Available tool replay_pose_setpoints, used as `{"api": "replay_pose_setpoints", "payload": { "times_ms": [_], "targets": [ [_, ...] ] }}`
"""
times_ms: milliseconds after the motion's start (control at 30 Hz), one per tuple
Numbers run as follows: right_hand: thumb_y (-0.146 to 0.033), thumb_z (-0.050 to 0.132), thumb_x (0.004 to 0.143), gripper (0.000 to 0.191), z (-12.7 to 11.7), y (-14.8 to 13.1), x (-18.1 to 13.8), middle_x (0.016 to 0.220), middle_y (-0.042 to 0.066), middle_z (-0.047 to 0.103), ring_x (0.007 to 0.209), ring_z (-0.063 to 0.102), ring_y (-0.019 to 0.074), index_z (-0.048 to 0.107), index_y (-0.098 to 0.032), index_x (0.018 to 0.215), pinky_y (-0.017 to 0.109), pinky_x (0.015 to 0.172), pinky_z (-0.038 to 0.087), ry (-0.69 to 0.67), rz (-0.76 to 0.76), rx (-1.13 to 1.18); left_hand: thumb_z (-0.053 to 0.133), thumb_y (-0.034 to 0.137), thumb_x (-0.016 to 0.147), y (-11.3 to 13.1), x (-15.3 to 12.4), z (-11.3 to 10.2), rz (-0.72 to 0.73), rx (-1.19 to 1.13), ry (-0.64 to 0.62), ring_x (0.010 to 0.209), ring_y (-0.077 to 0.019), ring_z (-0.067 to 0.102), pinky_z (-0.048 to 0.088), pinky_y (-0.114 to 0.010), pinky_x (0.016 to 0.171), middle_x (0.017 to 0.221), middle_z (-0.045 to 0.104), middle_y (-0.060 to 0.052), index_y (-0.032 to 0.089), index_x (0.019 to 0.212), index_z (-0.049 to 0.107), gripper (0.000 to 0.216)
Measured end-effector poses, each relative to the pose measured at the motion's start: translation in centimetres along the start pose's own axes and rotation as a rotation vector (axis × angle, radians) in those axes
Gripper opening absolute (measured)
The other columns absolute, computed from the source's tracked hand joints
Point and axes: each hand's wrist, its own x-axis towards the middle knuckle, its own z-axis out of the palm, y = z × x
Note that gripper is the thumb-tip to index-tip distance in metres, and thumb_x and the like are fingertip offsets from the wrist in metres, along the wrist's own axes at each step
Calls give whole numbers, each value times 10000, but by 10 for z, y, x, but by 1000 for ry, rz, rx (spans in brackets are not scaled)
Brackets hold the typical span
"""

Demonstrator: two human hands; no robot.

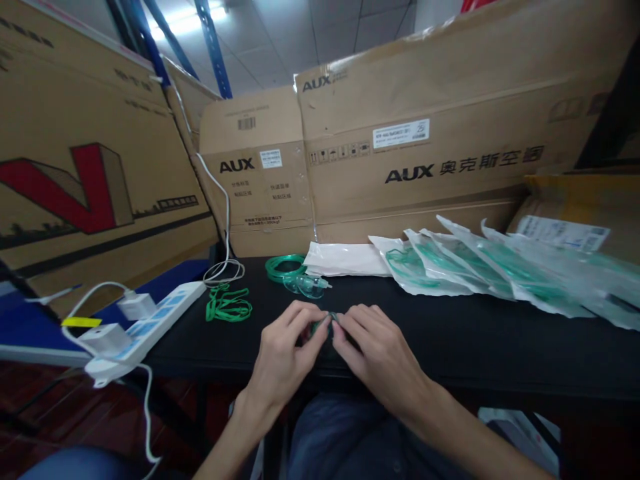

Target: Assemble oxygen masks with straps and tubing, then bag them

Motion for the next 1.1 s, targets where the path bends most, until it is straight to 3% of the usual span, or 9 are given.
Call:
{"api": "replay_pose_setpoints", "payload": {
  "times_ms": [133,300,433,533,667,900,1000,1100],
  "targets": [
    [-126,520,940,230,10,13,0,704,7,614,604,561,146,656,-176,760,267,584,415,-97,297,274,609,327,961,-15,8,-15,-130,49,-159,815,-154,680,543,-248,713,999,730,-23,245,1059,716,166],
    [-195,509,939,238,8,24,4,681,5,604,588,522,146,650,-179,746,267,574,392,-83,463,419,531,464,953,-67,6,-71,-306,351,-44,930,-242,712,530,-315,821,1002,776,-57,229,962,758,328],
    [-266,510,935,256,8,27,4,669,-4,570,595,494,146,641,-180,732,270,580,375,-117,543,549,537,479,913,-116,-9,-122,-472,663,82,736,-270,708,502,-314,639,811,775,-35,267,921,767,313],
    [-318,515,932,282,12,30,2,615,-23,520,564,476,140,631,-180,715,261,552,372,-146,606,619,528,491,900,-137,-18,-142,-568,753,13,638,-301,688,465,-326,560,699,747,-57,251,915,779,348],
    [-334,507,934,300,15,34,1,601,-26,501,559,476,136,632,-173,713,249,533,383,-157,618,655,520,550,890,-148,-10,-139,-612,699,-124,706,-329,715,492,-347,601,742,760,-76,238,937,793,417],
    [-321,516,934,293,17,32,-1,613,-24,518,575,479,136,638,-177,710,246,548,392,-148,595,674,612,580,799,-181,34,-108,-683,540,-445,1098,-331,679,495,-359,923,1143,757,-120,197,1107,753,512],
    [-322,518,933,286,16,31,-1,625,-23,537,578,493,136,645,-179,720,246,554,393,-149,594,680,699,545,698,-201,44,-96,-709,482,-547,1041,-304,704,522,-330,872,1097,770,-107,192,1016,765,480],
    [-309,520,929,279,15,30,0,617,-28,538,570,501,134,642,-182,712,247,554,390,-152,596,686,721,486,648,-212,48,-89,-736,458,-603,851,-259,733,536,-294,741,898,787,-75,192,860,766,366]
  ]
}}
